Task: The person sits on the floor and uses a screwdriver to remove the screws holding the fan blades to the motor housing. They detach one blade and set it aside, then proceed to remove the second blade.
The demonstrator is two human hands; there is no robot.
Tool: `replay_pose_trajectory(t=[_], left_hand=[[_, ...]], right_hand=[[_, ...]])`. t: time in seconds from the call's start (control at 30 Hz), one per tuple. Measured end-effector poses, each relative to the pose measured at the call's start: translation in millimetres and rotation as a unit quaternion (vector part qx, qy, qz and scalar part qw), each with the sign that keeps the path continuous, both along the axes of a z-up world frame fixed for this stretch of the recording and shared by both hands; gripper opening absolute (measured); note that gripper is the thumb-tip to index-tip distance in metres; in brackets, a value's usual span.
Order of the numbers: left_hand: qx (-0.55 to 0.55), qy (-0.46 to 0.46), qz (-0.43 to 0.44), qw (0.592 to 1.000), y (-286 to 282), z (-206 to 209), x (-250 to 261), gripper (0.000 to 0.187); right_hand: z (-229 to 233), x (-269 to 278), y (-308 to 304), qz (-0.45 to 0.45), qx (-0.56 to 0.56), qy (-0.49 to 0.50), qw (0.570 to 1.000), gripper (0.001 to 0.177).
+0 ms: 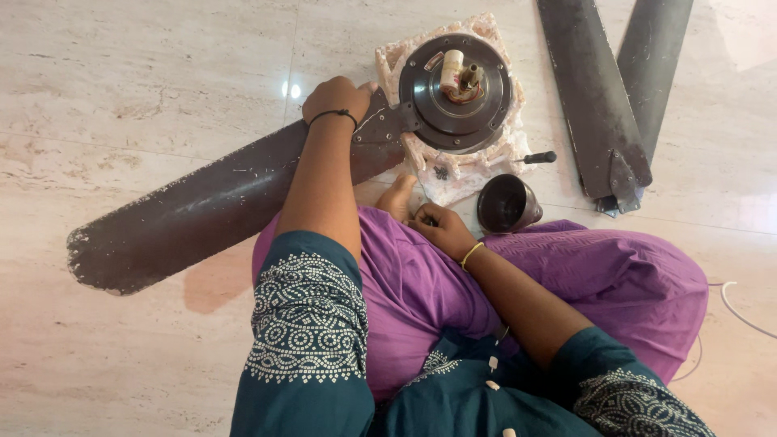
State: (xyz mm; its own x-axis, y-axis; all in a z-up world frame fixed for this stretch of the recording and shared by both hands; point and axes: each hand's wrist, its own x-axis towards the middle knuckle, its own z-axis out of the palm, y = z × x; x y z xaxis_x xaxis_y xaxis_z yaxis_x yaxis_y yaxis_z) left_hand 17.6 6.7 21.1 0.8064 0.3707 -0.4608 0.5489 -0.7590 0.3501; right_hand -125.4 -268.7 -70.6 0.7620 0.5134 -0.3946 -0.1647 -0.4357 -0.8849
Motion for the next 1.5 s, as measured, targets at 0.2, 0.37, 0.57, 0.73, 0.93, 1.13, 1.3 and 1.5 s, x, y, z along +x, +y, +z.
replay_pose_trajectory(t=[0.2,0.37,0.57,0.73,0.93,1.13,1.3,1.5], left_hand=[[-0.023,0.04,0.011,0.999,0,-6,2,0.061],[-0.012,0.065,0.012,0.998,1,-14,3,0.063],[0.0,0.075,0.006,0.997,0,-19,5,0.065],[0.002,0.079,0.005,0.997,-1,-20,6,0.064],[0.006,0.093,0.006,0.996,-3,-19,6,0.064],[0.019,0.108,0.003,0.994,-5,-19,6,0.064],[0.011,0.11,0.003,0.994,-4,-20,6,0.064],[0.015,0.119,0.011,0.993,-3,-19,6,0.065]], right_hand=[[2,-1,1,-0.012,-0.015,0.004,1.0,0.019],[1,0,0,-0.008,0.007,-0.01,1.0,0.019],[4,-1,1,-0.01,-0.02,-0.014,1.0,0.019],[9,0,3,-0.007,-0.011,-0.014,1.0,0.019],[11,-1,2,-0.004,0.003,0.0,1.0,0.018],[1,0,-3,0.005,0.046,0.008,0.999,0.009],[-11,0,-8,0.013,0.077,-0.036,0.996,0.009],[-14,-2,-6,-0.034,0.038,-0.005,0.999,0.009]])
